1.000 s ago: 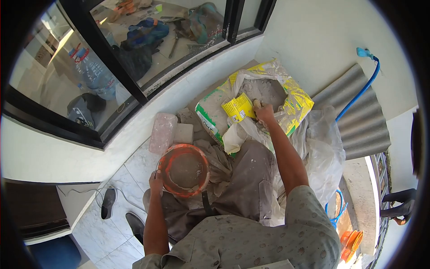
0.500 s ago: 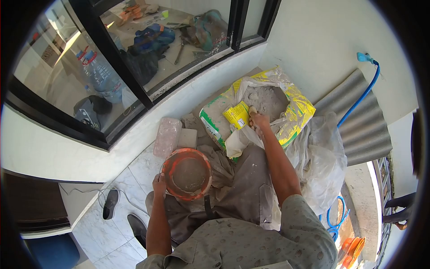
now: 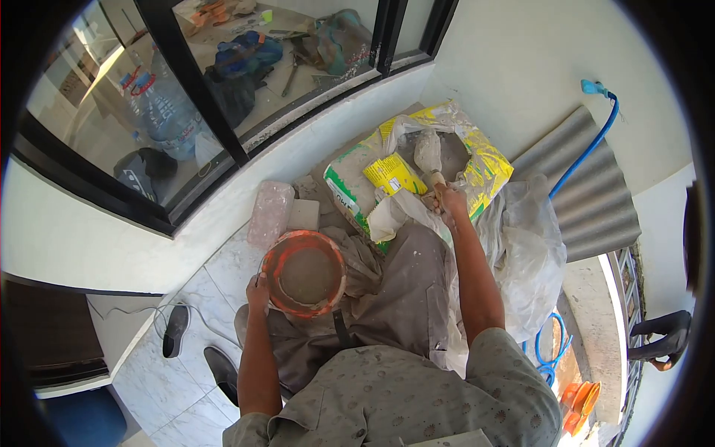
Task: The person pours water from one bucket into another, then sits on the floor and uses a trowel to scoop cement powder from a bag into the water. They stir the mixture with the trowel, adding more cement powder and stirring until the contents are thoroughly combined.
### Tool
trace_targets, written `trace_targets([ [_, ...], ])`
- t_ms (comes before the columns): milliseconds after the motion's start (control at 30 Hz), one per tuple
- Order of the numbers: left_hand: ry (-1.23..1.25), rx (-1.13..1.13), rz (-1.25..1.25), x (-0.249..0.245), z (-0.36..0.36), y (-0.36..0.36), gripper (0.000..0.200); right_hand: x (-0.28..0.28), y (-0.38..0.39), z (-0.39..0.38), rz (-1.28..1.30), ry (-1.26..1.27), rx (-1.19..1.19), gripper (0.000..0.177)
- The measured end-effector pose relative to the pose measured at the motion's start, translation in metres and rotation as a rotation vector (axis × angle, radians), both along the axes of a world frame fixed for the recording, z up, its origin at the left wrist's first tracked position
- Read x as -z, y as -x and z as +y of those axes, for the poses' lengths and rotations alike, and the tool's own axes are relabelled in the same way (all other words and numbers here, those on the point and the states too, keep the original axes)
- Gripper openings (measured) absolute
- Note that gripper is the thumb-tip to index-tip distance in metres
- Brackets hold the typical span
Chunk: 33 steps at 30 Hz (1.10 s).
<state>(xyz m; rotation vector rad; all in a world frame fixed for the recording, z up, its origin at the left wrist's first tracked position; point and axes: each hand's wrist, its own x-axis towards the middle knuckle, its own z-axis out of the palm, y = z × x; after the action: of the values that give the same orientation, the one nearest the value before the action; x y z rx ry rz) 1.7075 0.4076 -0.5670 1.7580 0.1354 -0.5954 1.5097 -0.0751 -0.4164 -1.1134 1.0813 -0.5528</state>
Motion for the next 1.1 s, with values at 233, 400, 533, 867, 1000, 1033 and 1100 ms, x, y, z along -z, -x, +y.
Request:
trace_targets([
  [233, 0.000, -0.026, -0.081, 0.015, 0.003, 0.000, 0.030, -0.047, 0.044, 0.014, 0.183, 0.211, -0.016, 0.020],
  [400, -0.102, -0.002, -0.189, 0.046, 0.010, -0.009, 0.030, -0.098, 0.057, 0.054, 0.102, 0.304, -0.127, 0.033],
  [533, -0.024, -0.051, -0.089, 0.024, 0.006, 0.000, 0.032, -0.123, 0.057, 0.110, 0.073, 0.268, -0.265, 0.043],
  [867, -0.028, -0.047, 0.007, -0.004, 0.003, 0.005, 0.036, -0.054, 0.037, 0.231, 0.202, -0.025, -0.712, 0.051],
  [1000, -0.012, -0.030, 0.004, 0.009, 0.005, 0.002, 0.035, -0.010, 0.019, 0.258, 0.321, -0.128, -0.805, 0.048],
  [1033, 0.004, -0.046, -0.025, 0.014, 0.005, 0.000, 0.035, 0.001, 0.012, 0.261, 0.338, -0.154, -0.806, 0.046],
  [1100, 0.030, -0.076, -0.077, 0.021, 0.005, 0.001, 0.036, 0.018, 0.004, 0.267, 0.347, -0.223, -0.774, 0.044],
])
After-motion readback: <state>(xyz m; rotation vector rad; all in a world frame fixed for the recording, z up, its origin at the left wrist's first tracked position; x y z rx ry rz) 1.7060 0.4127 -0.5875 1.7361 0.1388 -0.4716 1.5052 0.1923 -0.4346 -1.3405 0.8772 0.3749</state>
